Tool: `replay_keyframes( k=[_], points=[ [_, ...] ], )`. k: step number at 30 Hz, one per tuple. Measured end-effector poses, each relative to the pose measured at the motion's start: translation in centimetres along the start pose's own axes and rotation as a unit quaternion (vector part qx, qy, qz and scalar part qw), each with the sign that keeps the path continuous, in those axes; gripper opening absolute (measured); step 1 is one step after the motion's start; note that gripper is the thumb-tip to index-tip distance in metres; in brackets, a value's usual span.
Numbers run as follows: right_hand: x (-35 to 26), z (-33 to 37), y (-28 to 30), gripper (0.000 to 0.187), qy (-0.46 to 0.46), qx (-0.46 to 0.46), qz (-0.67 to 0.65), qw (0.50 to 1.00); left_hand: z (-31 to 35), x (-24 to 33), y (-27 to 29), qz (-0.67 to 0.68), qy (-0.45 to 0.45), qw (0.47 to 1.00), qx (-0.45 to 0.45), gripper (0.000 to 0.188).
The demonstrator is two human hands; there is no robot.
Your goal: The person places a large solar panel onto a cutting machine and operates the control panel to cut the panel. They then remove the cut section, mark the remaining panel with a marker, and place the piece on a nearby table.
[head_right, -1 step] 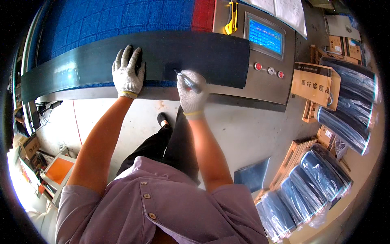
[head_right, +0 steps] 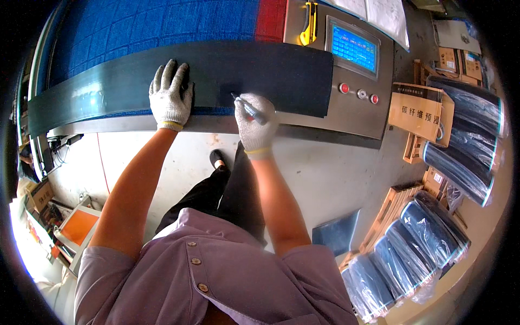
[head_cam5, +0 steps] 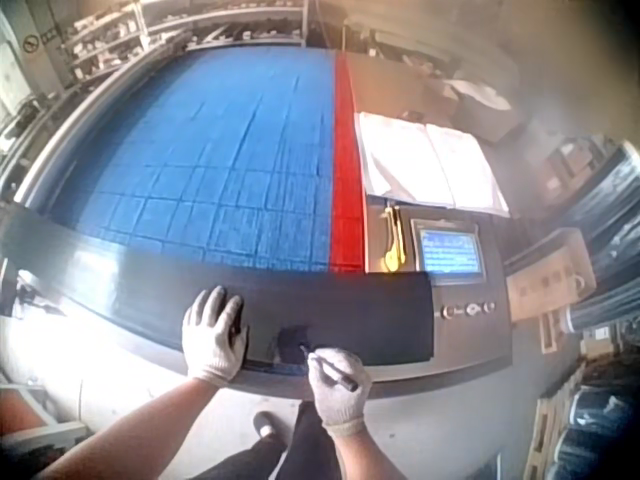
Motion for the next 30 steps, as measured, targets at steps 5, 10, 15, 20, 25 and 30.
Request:
replay_keyframes(
  k=[5,10,15,20,25,30],
  points=[
    [0.0,0.1,-0.1,0.015,0.021,0.002,0.004,1.000,0.1,0.1,-0.1,-0.003,0.001,1.000,-0.004,0.042],
    [0.1,0.2,0.1,0.014,0.006,-0.002,-0.011,1.000,0.1,0.0,0.0,-0.001,0.002,1.000,-0.004,0.042],
    [0.8,0.2,0.3,0.013,-0.007,-0.016,-0.008,1.000,0.1,0.1,-0.2,-0.006,0.008,1.000,-0.010,0.044],
    [0.0,0.2,0.4,0.013,0.012,-0.008,0.004,1.000,0.1,0.0,-0.2,-0.003,0.011,1.000,-0.019,0.045],
    [0.5,0.2,0.7,0.016,0.053,-0.025,0.022,0.998,0.1,0.1,-0.3,-0.010,0.014,1.000,-0.023,0.044],
    [1.1,-0.2,0.9,0.020,-0.013,-0.013,0.027,0.999,0.1,0.1,-0.3,-0.009,0.013,1.000,-0.018,0.043]
  ],
)
Point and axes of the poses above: each hand's wrist, its own z-axis away from the middle knuckle, its own y-axis out of the back of the hand, x = y × z, the point moved 4 cm from there along -z, towards the middle knuckle, and after that the axes turned 15 degrees about -y, right-handed, at the moved point
